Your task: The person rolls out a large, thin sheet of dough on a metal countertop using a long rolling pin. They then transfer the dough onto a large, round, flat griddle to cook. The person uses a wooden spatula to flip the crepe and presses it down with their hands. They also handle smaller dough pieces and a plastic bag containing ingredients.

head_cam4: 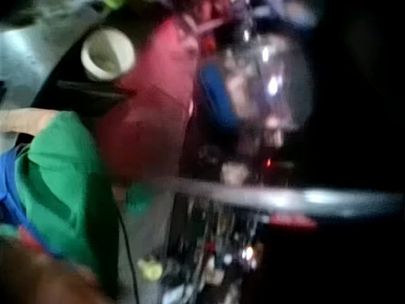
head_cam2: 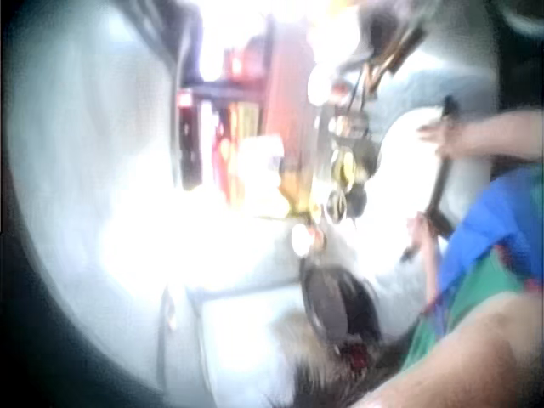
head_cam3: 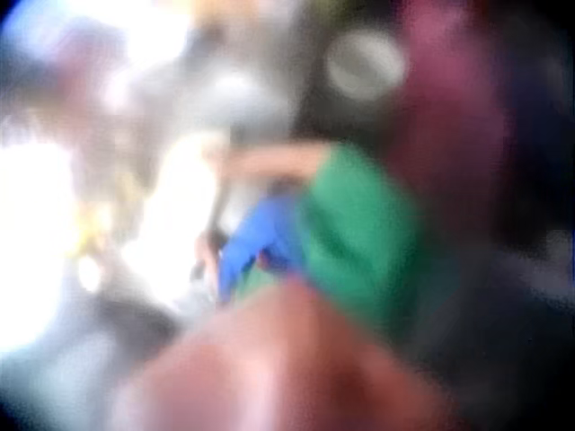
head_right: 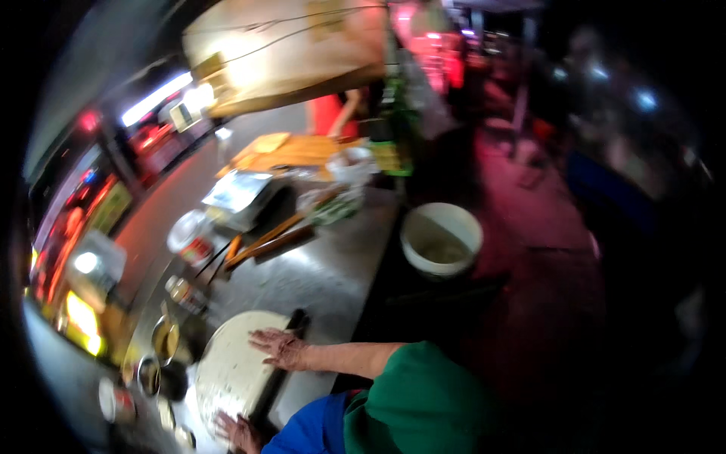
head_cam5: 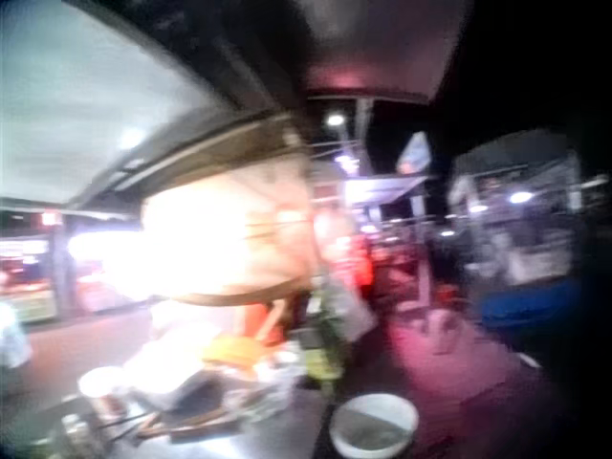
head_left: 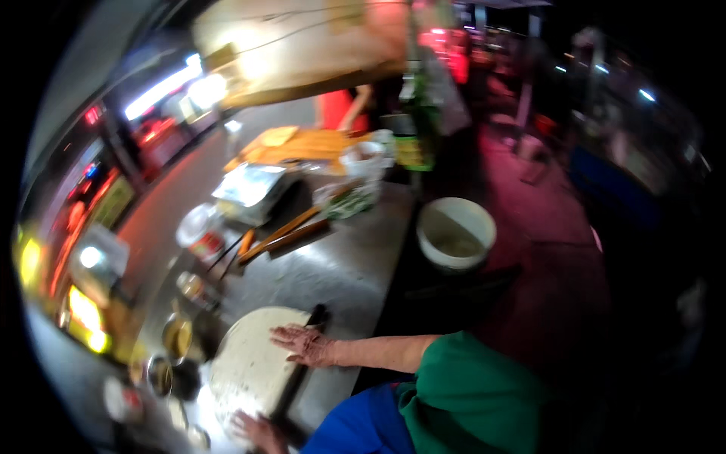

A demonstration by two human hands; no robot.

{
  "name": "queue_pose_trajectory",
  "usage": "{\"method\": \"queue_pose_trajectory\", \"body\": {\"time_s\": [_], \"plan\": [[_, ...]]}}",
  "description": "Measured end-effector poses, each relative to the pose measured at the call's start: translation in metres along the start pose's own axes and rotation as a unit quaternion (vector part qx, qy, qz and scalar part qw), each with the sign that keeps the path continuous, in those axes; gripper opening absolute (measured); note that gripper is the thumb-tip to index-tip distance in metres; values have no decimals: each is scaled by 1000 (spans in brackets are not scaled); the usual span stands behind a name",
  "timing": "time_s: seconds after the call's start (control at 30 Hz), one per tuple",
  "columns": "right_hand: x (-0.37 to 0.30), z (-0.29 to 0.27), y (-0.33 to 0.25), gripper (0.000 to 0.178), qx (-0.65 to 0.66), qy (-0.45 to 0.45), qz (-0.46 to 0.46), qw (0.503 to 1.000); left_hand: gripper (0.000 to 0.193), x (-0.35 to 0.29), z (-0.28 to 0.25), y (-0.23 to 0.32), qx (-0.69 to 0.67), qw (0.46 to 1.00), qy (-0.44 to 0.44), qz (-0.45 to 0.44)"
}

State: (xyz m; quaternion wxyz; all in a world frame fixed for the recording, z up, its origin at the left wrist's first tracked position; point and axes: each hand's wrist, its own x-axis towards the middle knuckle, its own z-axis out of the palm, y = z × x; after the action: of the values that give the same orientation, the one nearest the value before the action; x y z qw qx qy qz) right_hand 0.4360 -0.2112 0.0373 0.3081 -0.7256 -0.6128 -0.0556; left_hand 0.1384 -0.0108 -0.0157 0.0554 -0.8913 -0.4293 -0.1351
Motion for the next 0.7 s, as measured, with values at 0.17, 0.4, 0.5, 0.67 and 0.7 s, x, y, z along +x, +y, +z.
{"method": "queue_pose_trajectory", "body": {"time_s": [0.17, 0.4, 0.5, 0.67, 0.7], "plan": [[-164, -68, 31, 61, -96, 104, 145, 979, 37, -13, 17, 43, 55, 977, -106, 175], [-594, -71, -63, 38, 56, 82, 790, 604, 43, -29, 1, 135, -20, 974, 17, 223], [-705, -48, -184, 37, 88, -26, 953, 288, 47, -31, 5, 162, -39, 968, 24, 246], [-720, -18, -265, 34, 198, 54, 960, 188, 54, -34, -1, 167, -42, 972, 51, 227], [-717, -4, -265, 33, 216, 77, 956, 185, 55, -32, -3, 170, -43, 971, 57, 229]]}}
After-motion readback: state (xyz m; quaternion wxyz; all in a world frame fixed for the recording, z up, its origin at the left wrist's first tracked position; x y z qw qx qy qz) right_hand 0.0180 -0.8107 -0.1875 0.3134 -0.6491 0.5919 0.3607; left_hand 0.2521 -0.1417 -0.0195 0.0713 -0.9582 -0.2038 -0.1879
